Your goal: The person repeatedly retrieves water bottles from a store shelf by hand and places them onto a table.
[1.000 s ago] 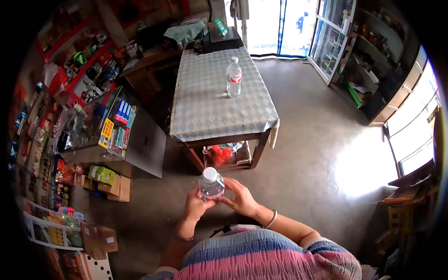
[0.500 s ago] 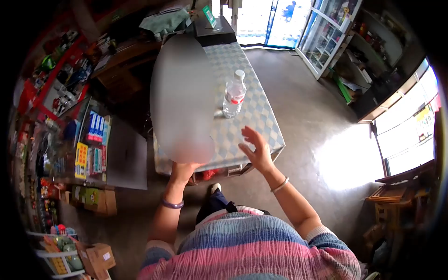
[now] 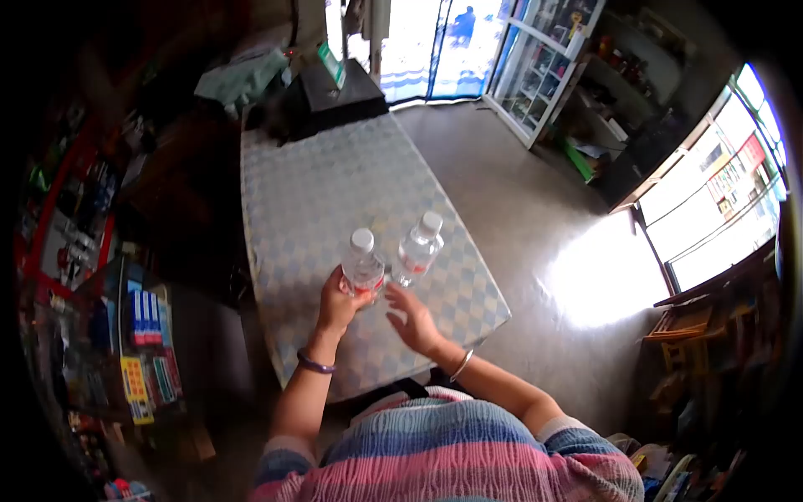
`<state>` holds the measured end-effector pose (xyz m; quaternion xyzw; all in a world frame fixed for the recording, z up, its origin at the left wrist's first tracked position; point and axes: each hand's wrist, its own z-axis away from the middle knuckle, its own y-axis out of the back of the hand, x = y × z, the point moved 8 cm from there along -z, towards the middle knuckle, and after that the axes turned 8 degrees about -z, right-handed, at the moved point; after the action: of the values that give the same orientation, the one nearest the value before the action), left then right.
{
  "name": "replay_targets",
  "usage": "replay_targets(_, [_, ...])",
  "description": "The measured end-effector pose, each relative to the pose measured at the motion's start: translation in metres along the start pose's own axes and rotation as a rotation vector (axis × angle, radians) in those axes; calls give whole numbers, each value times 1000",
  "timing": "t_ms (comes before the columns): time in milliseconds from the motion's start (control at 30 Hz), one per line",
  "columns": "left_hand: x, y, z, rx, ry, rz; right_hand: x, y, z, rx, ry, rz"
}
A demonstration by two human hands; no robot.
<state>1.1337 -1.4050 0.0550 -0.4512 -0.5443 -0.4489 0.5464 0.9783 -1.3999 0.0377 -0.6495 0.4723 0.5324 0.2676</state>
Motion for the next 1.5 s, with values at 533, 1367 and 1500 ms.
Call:
replay_targets(533, [-28, -13, -39, -136, -50, 90, -3, 0, -14, -29, -87, 107])
replay_targets(1367, [-81, -74, 122, -208, 265, 100, 0, 57, 195, 535, -509, -606])
replay_targets(1500, [-64, -141, 163, -425, 221, 67, -31, 87, 266, 664, -426, -597])
